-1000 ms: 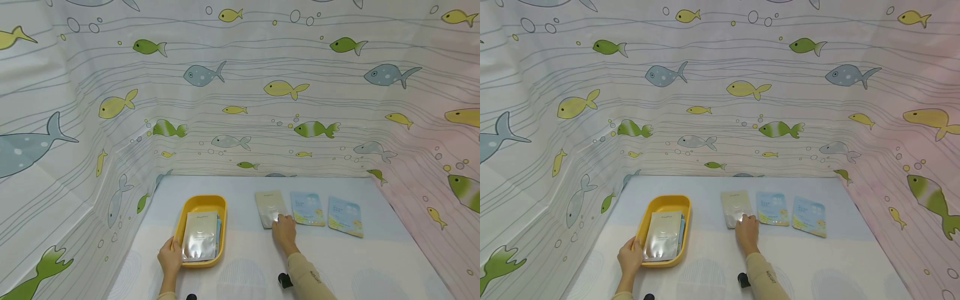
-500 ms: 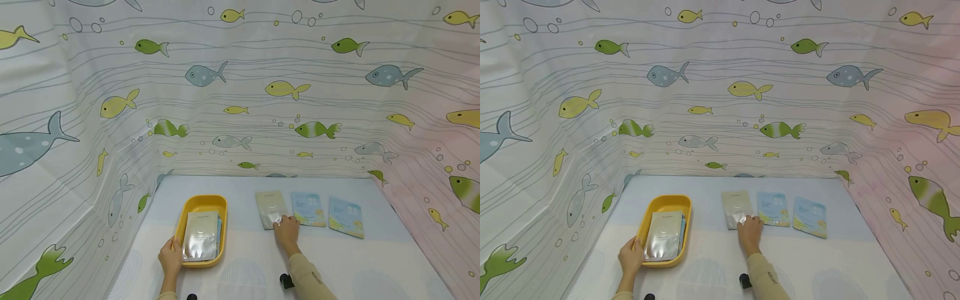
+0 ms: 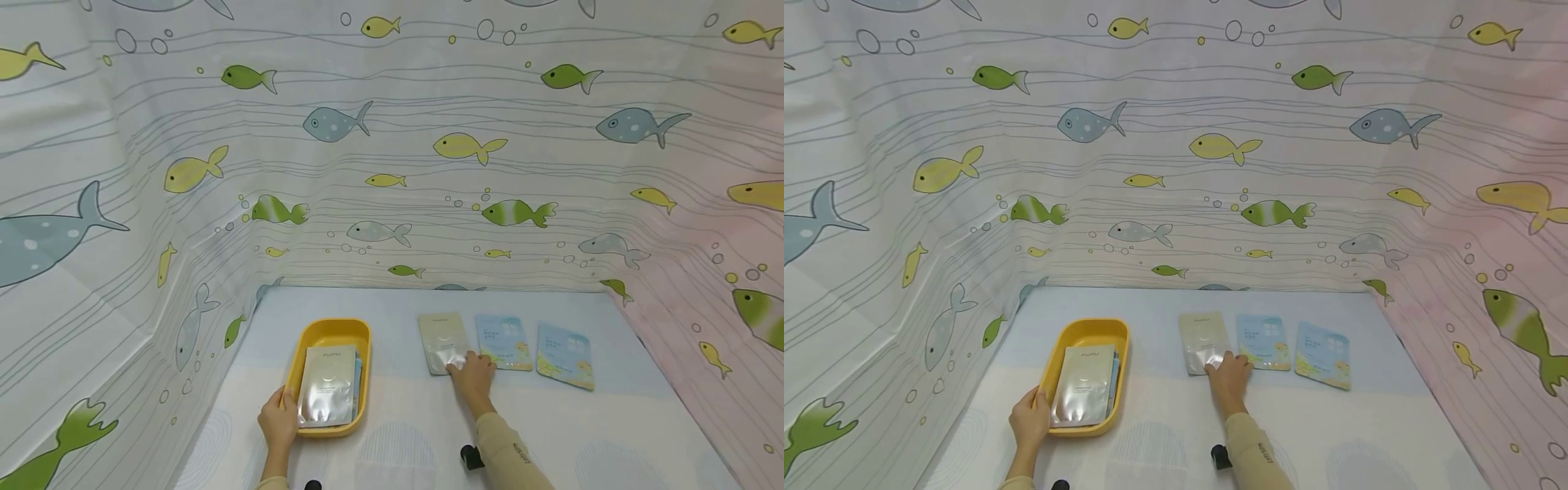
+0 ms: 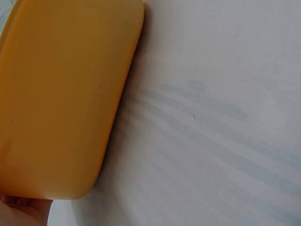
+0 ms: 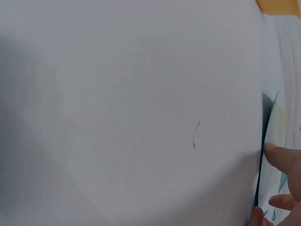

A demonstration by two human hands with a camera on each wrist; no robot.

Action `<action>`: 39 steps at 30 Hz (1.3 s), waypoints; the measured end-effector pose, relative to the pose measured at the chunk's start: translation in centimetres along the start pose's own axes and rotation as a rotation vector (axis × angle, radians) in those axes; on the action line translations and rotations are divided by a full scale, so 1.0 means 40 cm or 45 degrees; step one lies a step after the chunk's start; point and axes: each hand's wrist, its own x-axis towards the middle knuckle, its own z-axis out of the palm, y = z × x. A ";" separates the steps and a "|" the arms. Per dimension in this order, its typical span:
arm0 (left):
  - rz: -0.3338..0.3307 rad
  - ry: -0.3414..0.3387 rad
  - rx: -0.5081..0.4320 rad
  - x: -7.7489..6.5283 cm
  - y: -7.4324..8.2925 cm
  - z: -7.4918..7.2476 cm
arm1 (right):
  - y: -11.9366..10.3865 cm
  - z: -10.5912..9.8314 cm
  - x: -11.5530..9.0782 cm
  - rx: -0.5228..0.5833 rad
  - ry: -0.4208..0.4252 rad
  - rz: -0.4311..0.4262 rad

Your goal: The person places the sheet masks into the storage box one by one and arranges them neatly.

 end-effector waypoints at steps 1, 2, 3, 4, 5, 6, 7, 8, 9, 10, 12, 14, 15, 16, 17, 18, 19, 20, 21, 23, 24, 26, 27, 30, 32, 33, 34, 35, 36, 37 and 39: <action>0.002 0.004 0.000 0.000 0.000 0.000 | 0.001 -0.001 0.001 0.021 0.000 0.001; 0.004 0.007 -0.002 0.000 0.001 -0.001 | 0.002 -0.003 0.002 0.056 0.002 0.009; 0.005 0.008 -0.003 0.001 0.001 -0.001 | 0.002 -0.005 0.002 0.094 0.006 0.018; 0.003 0.007 -0.006 0.002 0.002 -0.001 | 0.001 -0.007 0.002 0.128 0.010 0.027; -0.001 0.006 -0.006 0.002 0.001 -0.001 | 0.001 -0.008 0.002 0.165 0.013 0.039; -0.003 0.004 -0.007 0.003 0.001 -0.001 | 0.000 -0.010 0.002 0.203 0.016 0.052; -0.007 0.000 -0.007 0.003 0.001 -0.001 | 0.000 -0.010 0.002 0.236 0.020 0.065; -0.011 -0.003 -0.006 0.004 0.000 -0.001 | 0.000 -0.011 0.002 0.262 0.016 0.082; -0.014 -0.007 -0.006 0.003 0.000 -0.001 | 0.001 -0.010 0.003 0.272 0.011 0.094; -0.018 -0.010 -0.005 0.003 0.000 -0.001 | 0.003 -0.010 0.004 0.274 0.003 0.106; -0.023 -0.017 -0.003 0.002 0.000 -0.002 | 0.008 -0.010 0.006 0.305 -0.013 0.141; -0.030 -0.023 -0.001 0.001 0.001 -0.004 | 0.014 -0.012 0.008 0.368 -0.019 0.186; -0.034 -0.025 -0.002 0.000 0.002 -0.005 | 0.018 -0.013 0.009 0.401 -0.017 0.210; -0.039 -0.027 0.000 -0.001 0.002 -0.005 | 0.021 -0.015 0.010 0.434 -0.014 0.235; -0.043 -0.028 0.001 -0.001 0.003 -0.006 | 0.025 -0.017 0.012 0.478 -0.012 0.258; -0.046 -0.031 0.001 -0.001 0.003 -0.007 | 0.028 -0.020 0.013 0.523 -0.019 0.284; -0.049 -0.033 0.001 -0.002 0.004 -0.007 | 0.032 -0.022 0.015 0.576 -0.032 0.303; -0.049 -0.033 0.001 -0.001 0.004 -0.007 | 0.036 -0.024 0.017 0.633 -0.061 0.335; -0.048 -0.032 -0.001 -0.001 0.005 -0.007 | 0.041 -0.026 0.018 0.705 -0.100 0.369; -0.041 -0.030 -0.002 -0.002 0.006 -0.007 | 0.047 -0.031 0.020 0.864 -0.182 0.445; -0.038 -0.028 -0.003 -0.002 0.006 -0.007 | 0.048 -0.034 0.021 0.946 -0.227 0.485; -0.032 -0.023 -0.003 -0.003 0.007 -0.007 | 0.050 -0.039 0.018 1.075 -0.297 0.554; -0.030 -0.021 -0.004 -0.004 0.008 -0.007 | 0.050 -0.042 0.015 1.118 -0.319 0.569; -0.028 -0.016 -0.007 -0.005 0.010 -0.007 | 0.045 -0.051 0.006 1.200 -0.354 0.586; -0.029 -0.018 -0.009 -0.005 0.010 -0.007 | 0.040 -0.057 -0.001 1.228 -0.347 0.582; -0.031 -0.020 -0.010 -0.004 0.011 -0.007 | 0.038 -0.060 -0.004 1.243 -0.343 0.573; -0.034 -0.022 -0.011 -0.004 0.011 -0.007 | 0.035 -0.064 -0.009 1.257 -0.338 0.568; -0.035 -0.024 -0.010 -0.003 0.011 -0.006 | 0.032 -0.067 -0.012 1.263 -0.333 0.557; -0.037 -0.026 -0.009 -0.002 0.011 -0.006 | 0.029 -0.071 -0.016 1.270 -0.328 0.549; -0.038 -0.027 -0.009 -0.002 0.010 -0.005 | 0.026 -0.076 -0.020 1.276 -0.330 0.529; -0.038 -0.027 -0.008 -0.001 0.009 -0.004 | 0.021 -0.083 -0.027 1.293 -0.330 0.501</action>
